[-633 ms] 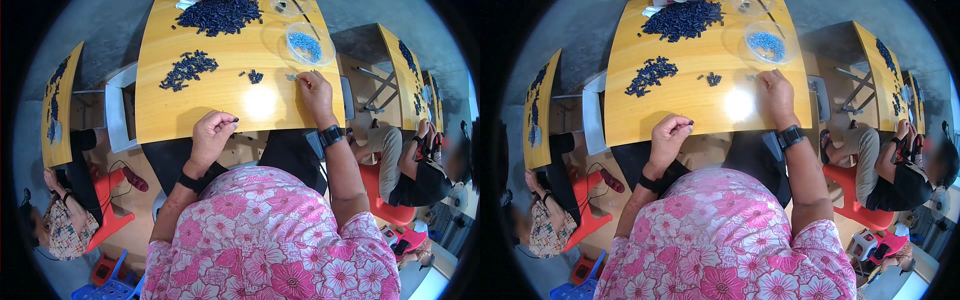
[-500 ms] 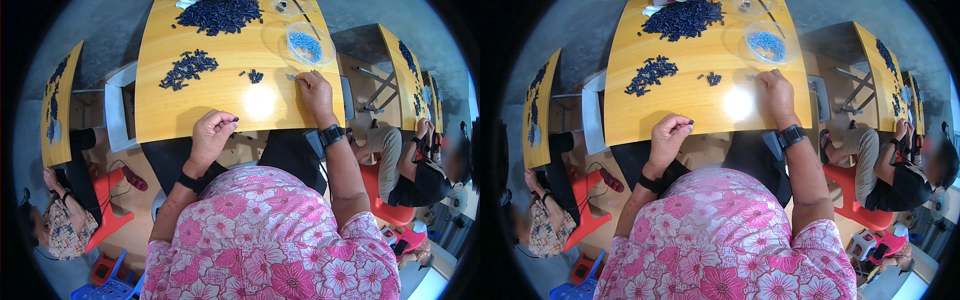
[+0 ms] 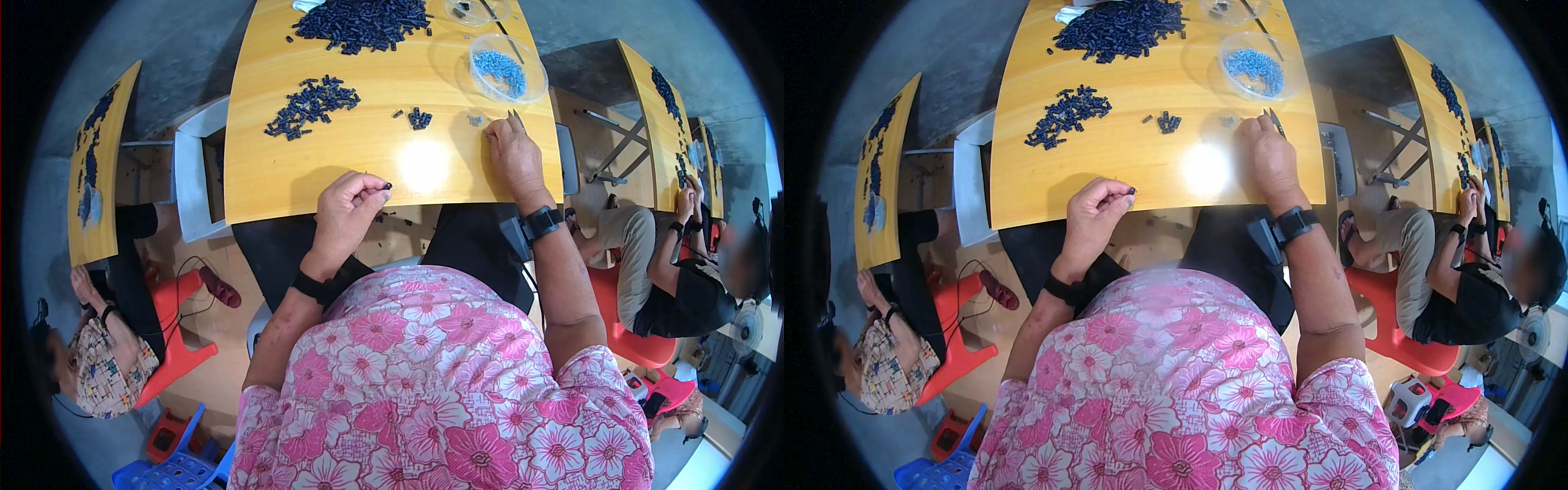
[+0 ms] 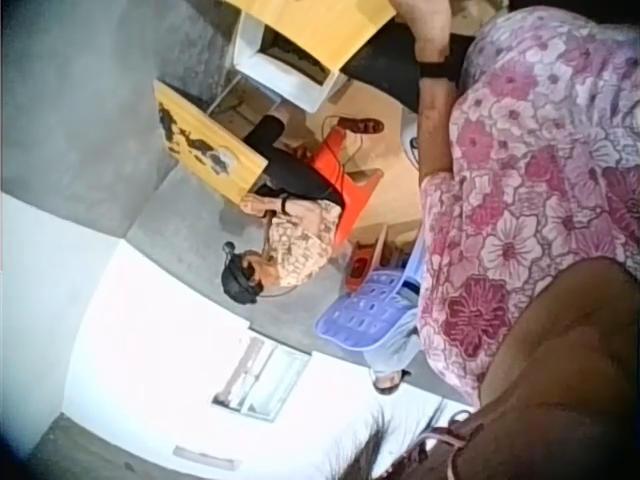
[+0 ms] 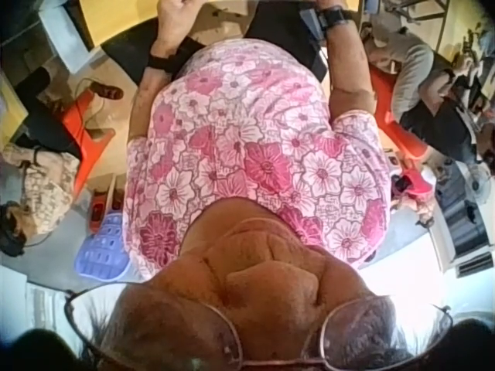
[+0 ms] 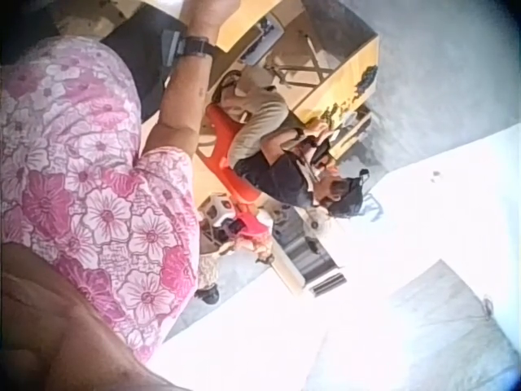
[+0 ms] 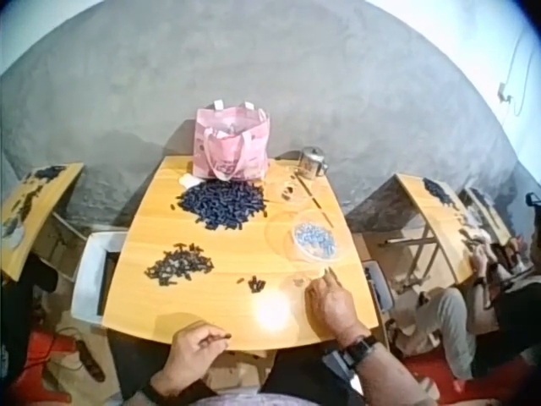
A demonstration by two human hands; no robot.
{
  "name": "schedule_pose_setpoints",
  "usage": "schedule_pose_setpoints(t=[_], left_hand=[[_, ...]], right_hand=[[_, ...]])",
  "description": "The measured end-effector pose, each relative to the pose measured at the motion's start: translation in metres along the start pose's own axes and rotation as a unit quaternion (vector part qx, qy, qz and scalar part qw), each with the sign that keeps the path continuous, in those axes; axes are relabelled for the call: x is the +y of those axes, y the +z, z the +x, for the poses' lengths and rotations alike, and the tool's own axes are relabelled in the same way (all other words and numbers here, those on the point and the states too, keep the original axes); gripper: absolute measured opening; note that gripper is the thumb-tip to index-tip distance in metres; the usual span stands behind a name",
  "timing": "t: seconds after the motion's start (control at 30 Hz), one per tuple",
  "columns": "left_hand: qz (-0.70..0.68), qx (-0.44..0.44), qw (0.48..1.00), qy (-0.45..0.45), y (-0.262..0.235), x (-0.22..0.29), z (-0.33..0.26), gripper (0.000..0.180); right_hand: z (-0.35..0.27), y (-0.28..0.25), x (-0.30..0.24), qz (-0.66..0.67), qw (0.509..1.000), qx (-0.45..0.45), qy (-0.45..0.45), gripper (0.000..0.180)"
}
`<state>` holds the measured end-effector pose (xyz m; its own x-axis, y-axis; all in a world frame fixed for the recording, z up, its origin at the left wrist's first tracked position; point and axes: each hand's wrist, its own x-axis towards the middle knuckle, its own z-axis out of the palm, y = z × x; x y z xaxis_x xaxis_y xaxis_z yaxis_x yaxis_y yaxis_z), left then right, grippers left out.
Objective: Assembling small blue plastic industrial components using a hand tool.
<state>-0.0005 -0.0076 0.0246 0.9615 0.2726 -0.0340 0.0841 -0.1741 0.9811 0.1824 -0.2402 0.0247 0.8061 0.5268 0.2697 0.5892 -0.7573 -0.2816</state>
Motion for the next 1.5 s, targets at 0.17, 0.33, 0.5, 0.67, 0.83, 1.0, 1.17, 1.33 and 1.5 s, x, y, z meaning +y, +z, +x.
schedule_pose_setpoints(t=[0.17, 0.33, 0.5, 0.67, 0.83, 1.0, 1.17, 1.33, 1.5], left_hand=[[-0.008, 0.018, 1.000, 0.009, 0.003, 0.001, 0.000, 0.007], [-0.038, 0.021, 0.999, 0.000, 0.005, 0.003, -0.010, 0.008], [-0.087, 0.005, 0.996, 0.004, 0.008, 0.004, -0.019, 0.009], [-0.105, -0.008, 0.994, -0.004, 0.011, 0.009, -0.025, 0.010], [-0.136, -0.036, 0.990, 0.004, 0.018, 0.015, -0.025, 0.010], [-0.110, -0.044, 0.993, -0.007, 0.014, 0.026, -0.028, 0.010], [-0.089, -0.040, 0.995, 0.006, 0.013, 0.023, -0.030, 0.010], [-0.056, -0.026, 0.997, 0.048, 0.010, 0.022, -0.032, 0.008], [-0.023, -0.005, 0.998, 0.064, 0.008, 0.029, -0.034, 0.008]], right_hand=[[-0.006, 0.006, 0.003, -0.046, 0.999, -0.009, -0.017, 0.007], [-0.013, 0.002, -0.002, -0.027, 0.998, -0.012, -0.051, 0.008], [-0.022, -0.002, -0.009, 0.067, 0.994, 0.027, -0.080, 0.008], [-0.029, -0.001, -0.016, 0.165, 0.982, 0.071, -0.048, 0.004], [-0.039, -0.013, -0.051, 0.446, 0.888, -0.024, 0.110, 0.004], [-0.043, -0.034, -0.089, 0.575, 0.805, -0.122, 0.078, 0.005], [-0.044, -0.043, -0.108, 0.582, 0.783, -0.193, 0.101, 0.005], [-0.042, -0.040, -0.112, 0.568, 0.780, -0.239, 0.107, 0.006], [-0.040, -0.039, -0.115, 0.550, 0.793, -0.242, 0.096, 0.005]])
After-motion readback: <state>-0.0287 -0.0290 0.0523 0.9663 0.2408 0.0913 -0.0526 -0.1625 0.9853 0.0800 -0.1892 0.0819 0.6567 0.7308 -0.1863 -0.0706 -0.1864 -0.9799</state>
